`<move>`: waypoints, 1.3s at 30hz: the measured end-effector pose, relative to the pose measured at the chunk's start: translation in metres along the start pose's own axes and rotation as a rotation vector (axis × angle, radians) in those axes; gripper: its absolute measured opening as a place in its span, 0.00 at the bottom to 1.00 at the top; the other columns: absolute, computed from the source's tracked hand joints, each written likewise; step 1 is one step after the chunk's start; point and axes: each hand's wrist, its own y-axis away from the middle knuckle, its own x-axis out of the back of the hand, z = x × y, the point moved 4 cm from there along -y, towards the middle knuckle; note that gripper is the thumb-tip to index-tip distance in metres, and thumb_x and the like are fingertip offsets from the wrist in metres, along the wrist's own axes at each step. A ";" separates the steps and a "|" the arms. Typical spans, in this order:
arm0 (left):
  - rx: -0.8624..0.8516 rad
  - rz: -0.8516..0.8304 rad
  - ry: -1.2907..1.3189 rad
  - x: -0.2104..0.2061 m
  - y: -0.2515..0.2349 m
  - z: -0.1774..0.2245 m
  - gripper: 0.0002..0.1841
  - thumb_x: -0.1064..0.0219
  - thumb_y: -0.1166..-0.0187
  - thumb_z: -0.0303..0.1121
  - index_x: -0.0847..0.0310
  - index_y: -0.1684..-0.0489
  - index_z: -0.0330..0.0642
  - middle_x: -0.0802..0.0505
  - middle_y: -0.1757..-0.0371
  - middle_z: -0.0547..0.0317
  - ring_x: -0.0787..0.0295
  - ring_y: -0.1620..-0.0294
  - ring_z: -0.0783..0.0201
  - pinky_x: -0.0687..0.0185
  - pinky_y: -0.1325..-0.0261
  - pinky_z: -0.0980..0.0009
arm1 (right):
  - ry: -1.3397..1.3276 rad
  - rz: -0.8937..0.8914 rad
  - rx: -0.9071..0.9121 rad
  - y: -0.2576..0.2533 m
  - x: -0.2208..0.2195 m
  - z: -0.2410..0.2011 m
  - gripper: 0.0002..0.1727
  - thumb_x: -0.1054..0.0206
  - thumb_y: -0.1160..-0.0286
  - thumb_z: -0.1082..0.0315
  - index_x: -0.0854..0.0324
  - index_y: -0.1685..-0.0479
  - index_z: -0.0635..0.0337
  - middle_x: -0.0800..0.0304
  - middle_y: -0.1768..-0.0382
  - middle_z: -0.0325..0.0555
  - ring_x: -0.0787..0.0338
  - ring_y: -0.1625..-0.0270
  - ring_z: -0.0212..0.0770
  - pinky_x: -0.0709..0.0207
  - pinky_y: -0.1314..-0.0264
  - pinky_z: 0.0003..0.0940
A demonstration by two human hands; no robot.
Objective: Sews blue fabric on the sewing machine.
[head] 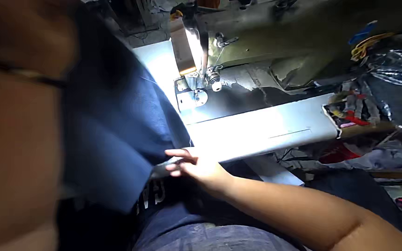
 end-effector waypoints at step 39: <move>0.099 -0.708 0.169 -0.236 0.025 0.068 0.30 0.60 0.10 0.61 0.48 0.07 0.81 0.49 0.02 0.69 0.66 0.01 0.49 0.79 0.17 0.18 | 1.589 0.364 0.184 -0.080 0.163 -0.066 0.38 0.40 0.19 0.45 0.29 0.15 0.62 0.28 0.15 0.52 0.37 0.09 0.56 0.61 0.09 0.69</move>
